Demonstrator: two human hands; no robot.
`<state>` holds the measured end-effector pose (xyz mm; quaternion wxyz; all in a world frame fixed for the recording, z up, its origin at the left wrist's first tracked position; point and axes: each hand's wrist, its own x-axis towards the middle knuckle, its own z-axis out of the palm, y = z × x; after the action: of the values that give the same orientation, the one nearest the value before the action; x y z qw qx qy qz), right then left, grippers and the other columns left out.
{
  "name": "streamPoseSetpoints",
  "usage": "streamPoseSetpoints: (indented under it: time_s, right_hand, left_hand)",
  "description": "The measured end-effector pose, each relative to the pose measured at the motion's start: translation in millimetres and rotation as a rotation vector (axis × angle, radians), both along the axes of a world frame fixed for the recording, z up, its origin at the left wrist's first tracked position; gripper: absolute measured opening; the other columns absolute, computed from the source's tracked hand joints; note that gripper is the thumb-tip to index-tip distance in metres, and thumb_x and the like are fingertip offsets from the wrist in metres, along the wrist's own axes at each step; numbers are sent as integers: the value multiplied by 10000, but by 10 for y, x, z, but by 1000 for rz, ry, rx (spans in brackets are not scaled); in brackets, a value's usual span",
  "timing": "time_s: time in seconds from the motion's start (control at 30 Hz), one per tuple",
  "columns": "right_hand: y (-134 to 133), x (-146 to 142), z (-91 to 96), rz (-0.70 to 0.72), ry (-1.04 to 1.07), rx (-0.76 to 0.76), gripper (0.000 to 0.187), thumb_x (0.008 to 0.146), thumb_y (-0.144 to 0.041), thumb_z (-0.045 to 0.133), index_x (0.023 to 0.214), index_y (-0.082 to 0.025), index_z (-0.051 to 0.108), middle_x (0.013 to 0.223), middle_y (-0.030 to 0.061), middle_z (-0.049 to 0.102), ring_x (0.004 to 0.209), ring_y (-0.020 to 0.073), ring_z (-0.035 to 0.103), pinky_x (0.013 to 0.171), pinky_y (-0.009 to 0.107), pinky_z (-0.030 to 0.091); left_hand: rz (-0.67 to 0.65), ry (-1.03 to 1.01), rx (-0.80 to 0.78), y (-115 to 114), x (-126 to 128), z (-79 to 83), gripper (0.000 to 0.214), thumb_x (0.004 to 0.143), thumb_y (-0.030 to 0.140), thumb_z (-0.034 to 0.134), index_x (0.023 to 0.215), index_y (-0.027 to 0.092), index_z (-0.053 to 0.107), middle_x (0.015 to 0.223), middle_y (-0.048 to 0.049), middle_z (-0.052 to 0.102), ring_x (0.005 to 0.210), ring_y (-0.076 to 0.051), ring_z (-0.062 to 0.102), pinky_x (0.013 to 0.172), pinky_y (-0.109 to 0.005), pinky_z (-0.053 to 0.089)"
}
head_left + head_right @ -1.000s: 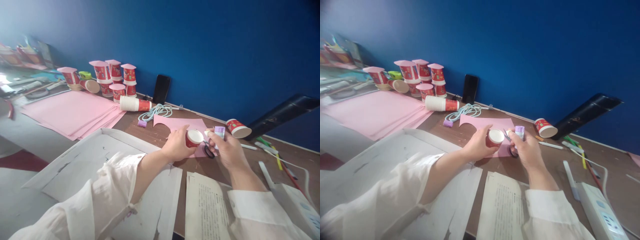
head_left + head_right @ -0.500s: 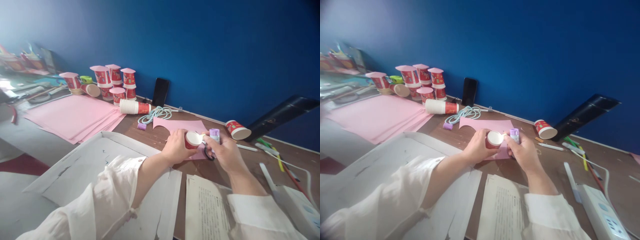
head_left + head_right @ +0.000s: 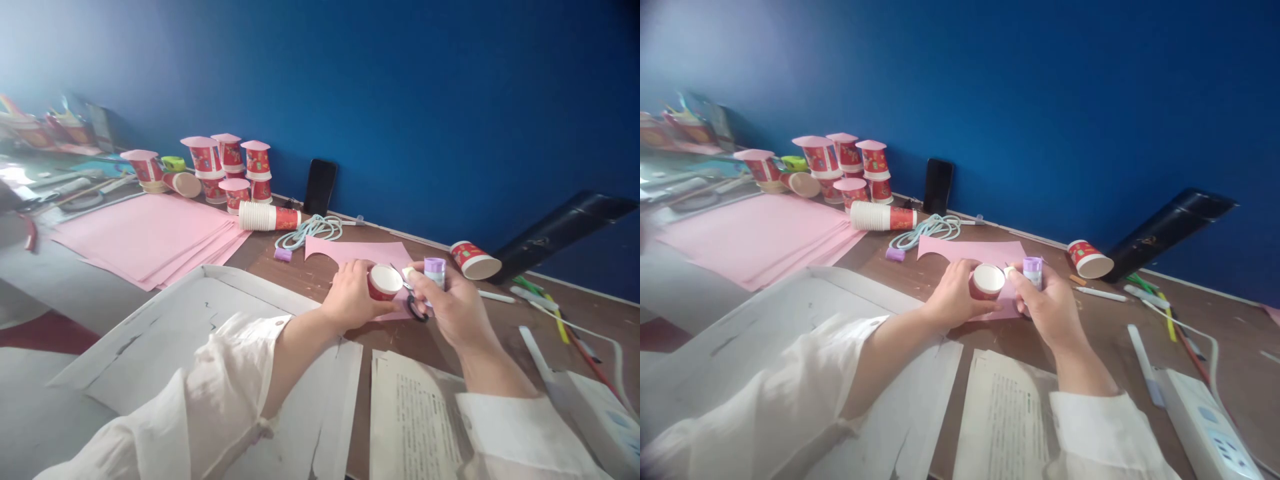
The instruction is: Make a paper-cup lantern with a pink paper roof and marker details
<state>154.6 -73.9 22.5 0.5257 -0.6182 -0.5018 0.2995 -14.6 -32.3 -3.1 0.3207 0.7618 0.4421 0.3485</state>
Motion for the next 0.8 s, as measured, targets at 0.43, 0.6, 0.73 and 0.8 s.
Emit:
streamPoseSetpoints:
  time_s: [0.43, 0.6, 0.73, 0.8]
  right_hand:
    - [45, 81, -53, -88, -79, -90, 370, 713, -495, 713, 953, -215, 681, 554, -28, 539, 431, 111, 482, 394, 235, 385]
    - [39, 59, -46, -62, 29, -10, 361, 723, -471, 723, 968, -214, 658, 557, -51, 508, 399, 85, 449, 374, 217, 347]
    - [26, 30, -55, -31, 13, -3, 391, 726, -468, 721, 999, -194, 665, 559, -43, 520, 407, 86, 452, 378, 215, 367]
    - [25, 27, -62, -18, -11, 2, 405, 725, -466, 719, 1016, -190, 666, 555, -39, 527, 406, 91, 454, 376, 220, 376]
  left_hand:
    - [-23, 41, 57, 4, 8, -25, 523, 694, 422, 699, 1130, 202, 514, 1132, -99, 585, 1097, -310, 503, 944, -489, 430]
    - [-81, 27, 12, -20, -31, 2, 734, 704, 413, 677, 1356, 237, 391, 1273, -118, 558, 1227, -340, 452, 990, -521, 406]
    - [-81, 20, -26, -16, -30, 16, 871, 631, 534, 741, 1365, 231, 382, 1334, -129, 518, 1257, -351, 424, 1011, -522, 391]
    - [-56, 5, -21, -9, -15, 16, 818, 603, 554, 762, 1283, 217, 456, 1279, -119, 546, 1201, -334, 459, 989, -508, 410]
